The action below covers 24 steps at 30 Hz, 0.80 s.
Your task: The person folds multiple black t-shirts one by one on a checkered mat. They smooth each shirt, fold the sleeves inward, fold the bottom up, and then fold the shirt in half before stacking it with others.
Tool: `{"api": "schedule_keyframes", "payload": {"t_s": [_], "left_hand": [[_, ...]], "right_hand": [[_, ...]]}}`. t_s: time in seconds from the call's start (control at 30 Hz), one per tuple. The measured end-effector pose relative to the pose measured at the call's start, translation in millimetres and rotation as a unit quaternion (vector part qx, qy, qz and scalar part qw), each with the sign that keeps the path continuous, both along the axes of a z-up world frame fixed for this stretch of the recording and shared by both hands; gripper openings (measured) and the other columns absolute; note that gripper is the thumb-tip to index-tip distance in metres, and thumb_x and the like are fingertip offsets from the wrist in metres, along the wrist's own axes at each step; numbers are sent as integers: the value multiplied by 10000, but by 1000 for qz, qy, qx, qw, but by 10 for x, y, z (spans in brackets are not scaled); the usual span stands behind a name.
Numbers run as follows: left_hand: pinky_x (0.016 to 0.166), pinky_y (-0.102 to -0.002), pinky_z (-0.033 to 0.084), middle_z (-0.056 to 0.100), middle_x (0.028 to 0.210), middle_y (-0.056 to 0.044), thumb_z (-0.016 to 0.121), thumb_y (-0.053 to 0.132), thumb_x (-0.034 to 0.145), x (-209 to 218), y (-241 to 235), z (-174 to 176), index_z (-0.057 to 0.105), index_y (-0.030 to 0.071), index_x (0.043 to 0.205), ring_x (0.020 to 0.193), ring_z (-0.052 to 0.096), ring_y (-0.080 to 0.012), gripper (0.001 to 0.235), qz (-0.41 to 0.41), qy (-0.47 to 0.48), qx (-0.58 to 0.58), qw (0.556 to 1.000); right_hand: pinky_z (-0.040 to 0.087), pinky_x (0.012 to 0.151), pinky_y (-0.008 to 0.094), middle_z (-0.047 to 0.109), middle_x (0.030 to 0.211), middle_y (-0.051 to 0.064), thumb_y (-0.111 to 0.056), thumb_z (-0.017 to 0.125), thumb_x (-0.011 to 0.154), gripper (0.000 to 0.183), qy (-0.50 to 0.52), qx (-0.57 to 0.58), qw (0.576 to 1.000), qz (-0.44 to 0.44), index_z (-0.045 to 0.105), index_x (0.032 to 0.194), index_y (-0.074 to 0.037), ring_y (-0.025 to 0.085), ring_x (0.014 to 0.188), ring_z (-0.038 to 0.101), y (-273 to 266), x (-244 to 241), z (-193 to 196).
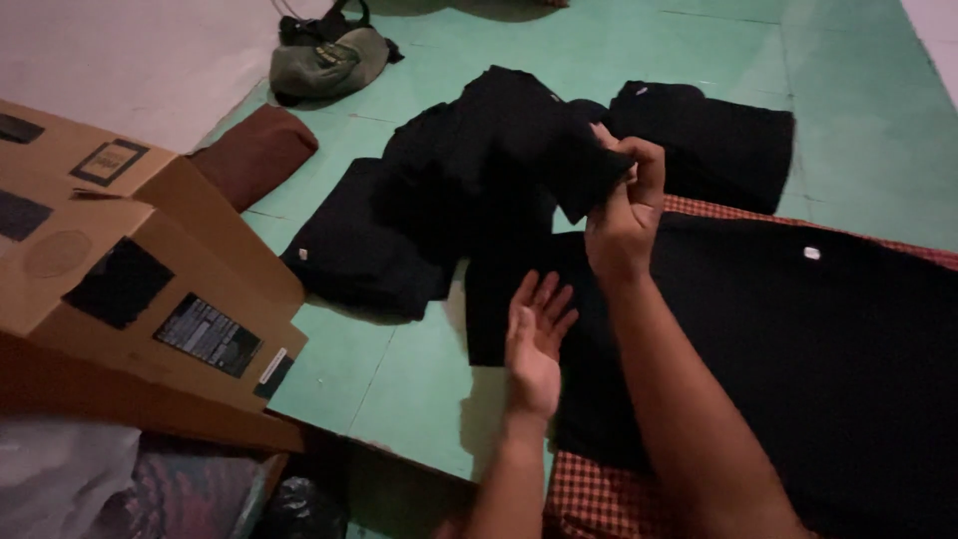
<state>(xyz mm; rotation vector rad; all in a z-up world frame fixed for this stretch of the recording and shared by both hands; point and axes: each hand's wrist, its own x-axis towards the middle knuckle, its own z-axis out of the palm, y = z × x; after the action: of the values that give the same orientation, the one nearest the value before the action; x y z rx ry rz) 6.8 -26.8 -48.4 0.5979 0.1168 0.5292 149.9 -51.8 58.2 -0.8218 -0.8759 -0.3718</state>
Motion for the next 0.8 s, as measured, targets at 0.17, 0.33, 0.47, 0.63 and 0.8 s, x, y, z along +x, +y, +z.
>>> {"api": "schedule_keyframes", "payload": {"t_s": [0.17, 0.33, 0.47, 0.63, 0.8], "left_hand": [[934, -559, 525, 620, 1356, -233, 525, 708, 918, -93, 158, 129, 540, 109, 1439, 1173, 638, -413, 794, -89, -94, -199, 971], [1130, -639, 378, 523, 1520, -183, 570, 857, 718, -321, 204, 399, 521, 158, 1483, 1334, 536, -442, 1037, -80, -89, -292, 949], [1147, -519, 410, 561, 1461, -217, 569, 245, 867, -421, 64, 591, 531, -22, 1440, 1303, 536, -416, 633, -50, 56, -172, 982], [1176, -551, 361, 558, 1458, -233, 583, 150, 825, -466, -516, 841, 545, -7, 1430, 1311, 523, -439, 627, -150, 69, -234, 958], [1158, -656, 352, 573, 1437, -292, 628, 44, 831, -224, -1415, 603, 580, 39, 1428, 1329, 553, -466, 598, -251, 19, -288, 924]], "right_hand": [[377, 1103, 544, 663, 1162, 193, 37, 450, 998, 210, -96, -102, 988, -57, 565, 1116, -93, 292, 1106, 618, -564, -519, 48], [120, 1220, 666, 644, 1324, 339, -466, 534, 1001, 463, -155, -255, 953, 52, 643, 1025, -17, 582, 1480, 344, -1294, -1408, -416], [270, 1190, 694, 485, 1533, 231, -157, 528, 958, 256, -187, -483, 853, 59, 692, 1146, -99, 531, 1526, 267, -1902, -1790, -312], [405, 1150, 560, 450, 1557, 185, -589, 551, 938, 641, -5, -435, 895, -96, 575, 1406, -152, 376, 1524, 375, -2524, -1812, -214], [157, 1124, 761, 21, 1741, 198, -392, 828, 639, 1280, 254, -286, 924, 16, 61, 1653, -243, 458, 1569, 66, -2929, -1638, 144]]}}
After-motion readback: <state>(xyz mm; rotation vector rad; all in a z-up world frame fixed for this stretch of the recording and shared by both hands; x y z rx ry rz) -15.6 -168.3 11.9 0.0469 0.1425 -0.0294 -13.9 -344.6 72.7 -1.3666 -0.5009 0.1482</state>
